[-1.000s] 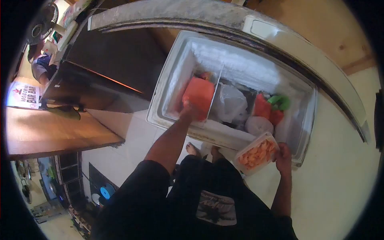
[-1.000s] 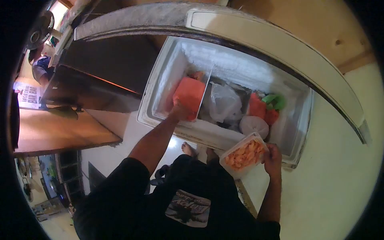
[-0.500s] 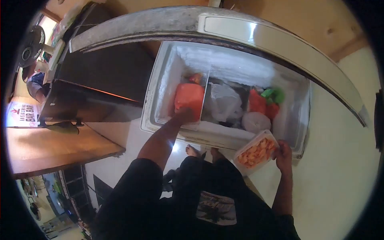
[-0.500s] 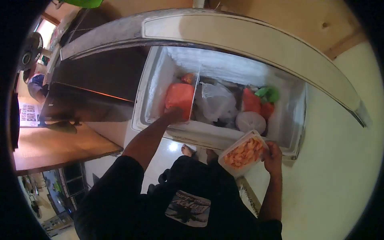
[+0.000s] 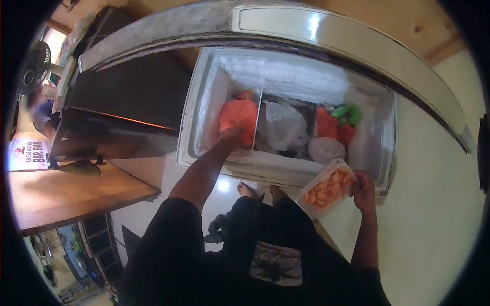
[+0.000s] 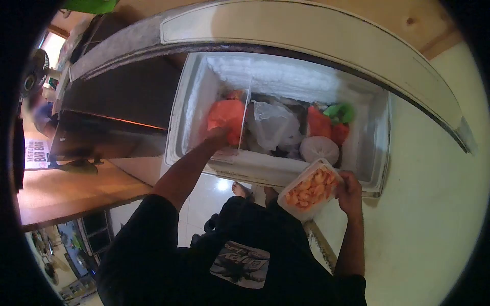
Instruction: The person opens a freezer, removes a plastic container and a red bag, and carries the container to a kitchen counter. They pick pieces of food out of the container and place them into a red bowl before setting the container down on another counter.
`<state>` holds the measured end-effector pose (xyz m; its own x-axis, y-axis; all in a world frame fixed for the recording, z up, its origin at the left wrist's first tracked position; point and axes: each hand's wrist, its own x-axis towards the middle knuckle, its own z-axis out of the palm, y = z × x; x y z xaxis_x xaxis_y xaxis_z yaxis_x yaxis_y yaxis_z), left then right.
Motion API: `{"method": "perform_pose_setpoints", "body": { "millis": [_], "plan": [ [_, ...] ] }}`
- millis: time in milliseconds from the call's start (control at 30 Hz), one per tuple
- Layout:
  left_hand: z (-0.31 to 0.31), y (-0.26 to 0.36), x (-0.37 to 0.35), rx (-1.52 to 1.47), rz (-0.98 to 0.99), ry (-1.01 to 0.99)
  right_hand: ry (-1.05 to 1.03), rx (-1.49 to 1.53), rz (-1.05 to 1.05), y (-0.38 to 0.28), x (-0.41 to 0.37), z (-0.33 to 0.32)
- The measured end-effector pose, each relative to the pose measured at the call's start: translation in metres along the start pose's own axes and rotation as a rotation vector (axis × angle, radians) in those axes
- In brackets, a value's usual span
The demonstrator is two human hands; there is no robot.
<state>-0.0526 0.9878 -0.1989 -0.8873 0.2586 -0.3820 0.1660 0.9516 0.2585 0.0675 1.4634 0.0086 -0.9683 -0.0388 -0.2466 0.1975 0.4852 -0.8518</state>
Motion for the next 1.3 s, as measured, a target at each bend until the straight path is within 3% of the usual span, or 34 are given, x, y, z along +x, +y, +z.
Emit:
{"method": "perform_pose_setpoints", "body": {
  "millis": [100, 233, 300, 333, 400, 533, 700, 833, 900, 1100, 1233, 1300],
  "plan": [
    [0.004, -0.006, 0.011, 0.114, -0.068, -0.084, 0.060, -0.024, -0.038, -0.001, -0.002, 0.001],
    [-0.022, -0.013, 0.006, 0.056, -0.011, -0.202, 0.016, -0.028, -0.031, 0.010, -0.004, -0.004],
    [-0.015, -0.025, 0.005, -0.119, -0.019, 0.129, 0.038, 0.001, -0.062, 0.015, -0.006, -0.003],
    [-0.012, -0.034, 0.005, -0.115, -0.016, 0.128, 0.042, 0.004, -0.060, 0.015, -0.007, -0.002],
    [-0.010, -0.048, 0.008, 0.023, 0.217, 0.466, 0.040, 0.041, -0.035, 0.007, -0.007, -0.001],
    [-0.024, -0.065, 0.019, -0.084, 0.176, 0.276, 0.026, 0.058, -0.031, 0.003, -0.007, 0.001],
    [-0.030, -0.071, 0.032, -0.103, 0.270, 0.487, 0.028, 0.073, 0.009, 0.004, -0.008, 0.004],
    [-0.069, -0.057, 0.024, -0.145, 0.360, 0.490, 0.007, 0.090, 0.025, 0.001, -0.008, 0.005],
    [-0.078, -0.053, 0.022, -0.075, 0.210, 0.257, 0.018, 0.061, 0.028, -0.001, -0.009, 0.005],
    [-0.124, -0.034, 0.002, -0.248, 0.049, 0.122, -0.021, 0.090, 0.001, 0.005, -0.005, 0.005],
    [-0.142, -0.037, -0.010, -0.379, 0.108, 0.233, -0.064, -0.037, -0.056, -0.016, 0.013, 0.013],
    [-0.170, -0.029, -0.023, -0.138, 0.087, 0.279, 0.025, -0.275, -0.247, -0.021, 0.034, 0.024]
  ]
}}
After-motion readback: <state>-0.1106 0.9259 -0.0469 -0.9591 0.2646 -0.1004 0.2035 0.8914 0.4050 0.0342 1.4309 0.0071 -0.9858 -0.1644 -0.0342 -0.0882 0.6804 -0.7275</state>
